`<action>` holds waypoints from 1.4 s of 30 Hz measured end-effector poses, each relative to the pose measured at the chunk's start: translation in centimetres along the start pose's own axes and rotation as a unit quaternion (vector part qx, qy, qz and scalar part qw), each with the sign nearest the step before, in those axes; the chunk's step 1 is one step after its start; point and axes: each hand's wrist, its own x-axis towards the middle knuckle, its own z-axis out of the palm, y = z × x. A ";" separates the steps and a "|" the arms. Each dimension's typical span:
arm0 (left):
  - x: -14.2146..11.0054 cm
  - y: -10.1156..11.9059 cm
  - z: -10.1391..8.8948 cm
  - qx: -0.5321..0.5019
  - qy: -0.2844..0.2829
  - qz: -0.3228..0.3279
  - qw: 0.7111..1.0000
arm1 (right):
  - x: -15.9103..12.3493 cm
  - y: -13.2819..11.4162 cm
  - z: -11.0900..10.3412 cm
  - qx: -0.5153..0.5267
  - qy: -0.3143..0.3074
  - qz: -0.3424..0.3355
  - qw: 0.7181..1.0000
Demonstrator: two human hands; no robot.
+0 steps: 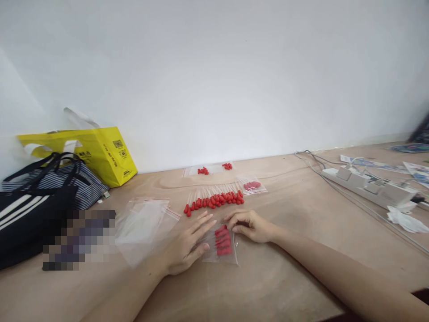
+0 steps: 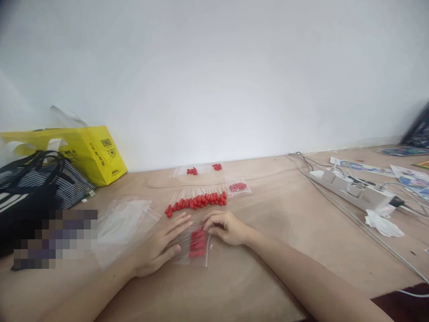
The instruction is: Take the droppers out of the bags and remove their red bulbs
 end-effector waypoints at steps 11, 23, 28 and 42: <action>1.3 2.3 1.0 -0.009 -0.030 -0.138 0.990 | -0.3 0.8 0.0 -0.190 0.058 0.218 0.956; 1.3 2.4 3.1 0.004 0.009 -0.204 0.979 | -0.6 -1.5 0.3 -0.150 0.045 0.321 0.934; 2.6 2.1 2.7 0.018 0.073 -0.182 0.980 | -0.4 -0.7 1.0 -0.136 0.107 0.290 0.941; 7.6 1.7 2.9 -0.099 0.189 0.025 0.977 | -0.6 0.1 1.6 -0.081 0.123 0.193 0.970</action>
